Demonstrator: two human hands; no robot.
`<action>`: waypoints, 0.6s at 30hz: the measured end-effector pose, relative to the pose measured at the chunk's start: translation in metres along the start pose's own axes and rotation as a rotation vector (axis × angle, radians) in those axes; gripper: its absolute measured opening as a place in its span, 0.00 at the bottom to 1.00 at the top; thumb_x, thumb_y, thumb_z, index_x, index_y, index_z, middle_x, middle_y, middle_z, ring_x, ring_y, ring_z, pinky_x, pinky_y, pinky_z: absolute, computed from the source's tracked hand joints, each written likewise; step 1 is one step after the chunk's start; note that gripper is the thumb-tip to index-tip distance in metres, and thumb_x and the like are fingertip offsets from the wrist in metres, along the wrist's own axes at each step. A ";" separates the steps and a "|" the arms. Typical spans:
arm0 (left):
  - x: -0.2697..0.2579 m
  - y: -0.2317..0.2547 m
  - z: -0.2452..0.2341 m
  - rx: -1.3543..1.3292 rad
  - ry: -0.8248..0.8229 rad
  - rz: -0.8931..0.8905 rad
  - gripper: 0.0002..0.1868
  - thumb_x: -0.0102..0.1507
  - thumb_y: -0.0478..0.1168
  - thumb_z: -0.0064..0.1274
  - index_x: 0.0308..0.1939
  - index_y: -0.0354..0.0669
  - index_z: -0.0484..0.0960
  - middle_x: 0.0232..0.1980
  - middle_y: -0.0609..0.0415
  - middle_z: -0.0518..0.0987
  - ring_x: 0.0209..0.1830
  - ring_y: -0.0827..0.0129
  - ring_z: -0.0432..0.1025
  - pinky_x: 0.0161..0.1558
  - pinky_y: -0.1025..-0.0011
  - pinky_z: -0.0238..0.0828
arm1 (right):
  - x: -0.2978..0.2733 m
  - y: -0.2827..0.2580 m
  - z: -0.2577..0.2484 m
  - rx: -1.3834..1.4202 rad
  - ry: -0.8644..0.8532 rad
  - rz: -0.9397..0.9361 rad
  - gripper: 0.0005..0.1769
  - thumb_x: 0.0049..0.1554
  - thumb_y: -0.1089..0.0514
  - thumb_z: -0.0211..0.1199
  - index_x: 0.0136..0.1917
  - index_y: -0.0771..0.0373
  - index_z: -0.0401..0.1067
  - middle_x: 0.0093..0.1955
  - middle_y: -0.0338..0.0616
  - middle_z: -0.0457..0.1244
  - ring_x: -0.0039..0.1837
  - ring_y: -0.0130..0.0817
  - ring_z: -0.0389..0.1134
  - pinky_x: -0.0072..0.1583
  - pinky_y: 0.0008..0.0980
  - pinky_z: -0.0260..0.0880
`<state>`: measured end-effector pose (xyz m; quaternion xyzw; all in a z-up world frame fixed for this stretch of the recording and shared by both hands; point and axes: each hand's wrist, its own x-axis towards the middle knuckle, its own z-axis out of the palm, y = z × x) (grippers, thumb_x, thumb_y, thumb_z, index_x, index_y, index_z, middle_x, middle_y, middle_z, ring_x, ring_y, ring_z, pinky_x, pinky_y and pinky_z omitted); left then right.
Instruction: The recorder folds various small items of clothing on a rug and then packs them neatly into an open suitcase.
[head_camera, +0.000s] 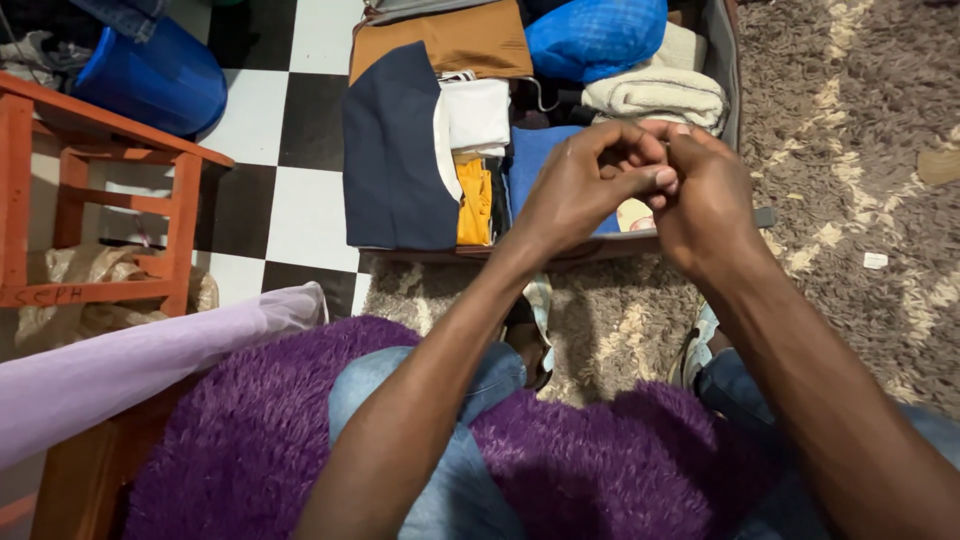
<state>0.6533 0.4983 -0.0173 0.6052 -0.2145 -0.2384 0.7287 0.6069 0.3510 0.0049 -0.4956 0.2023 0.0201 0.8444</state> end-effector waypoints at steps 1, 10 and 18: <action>-0.002 0.002 -0.001 0.001 -0.005 -0.003 0.15 0.64 0.36 0.63 0.51 0.30 0.80 0.43 0.48 0.83 0.40 0.68 0.83 0.45 0.71 0.86 | 0.002 0.003 -0.001 0.004 0.005 -0.001 0.16 0.71 0.60 0.40 0.58 0.71 0.67 0.48 0.44 0.64 0.43 0.25 0.64 0.44 0.22 0.64; -0.007 0.011 0.005 -0.034 0.013 0.015 0.15 0.65 0.35 0.61 0.51 0.27 0.80 0.41 0.46 0.85 0.39 0.67 0.83 0.43 0.70 0.85 | 0.006 0.017 -0.009 -0.051 0.068 -0.082 0.13 0.70 0.59 0.45 0.57 0.68 0.67 0.43 0.39 0.63 0.39 0.22 0.60 0.41 0.23 0.61; -0.007 0.014 0.006 0.020 0.013 -0.074 0.15 0.64 0.36 0.61 0.51 0.29 0.79 0.40 0.47 0.85 0.38 0.68 0.83 0.43 0.70 0.84 | -0.001 0.020 -0.008 -0.090 0.106 -0.075 0.11 0.68 0.58 0.49 0.55 0.67 0.69 0.41 0.37 0.63 0.35 0.20 0.56 0.37 0.23 0.55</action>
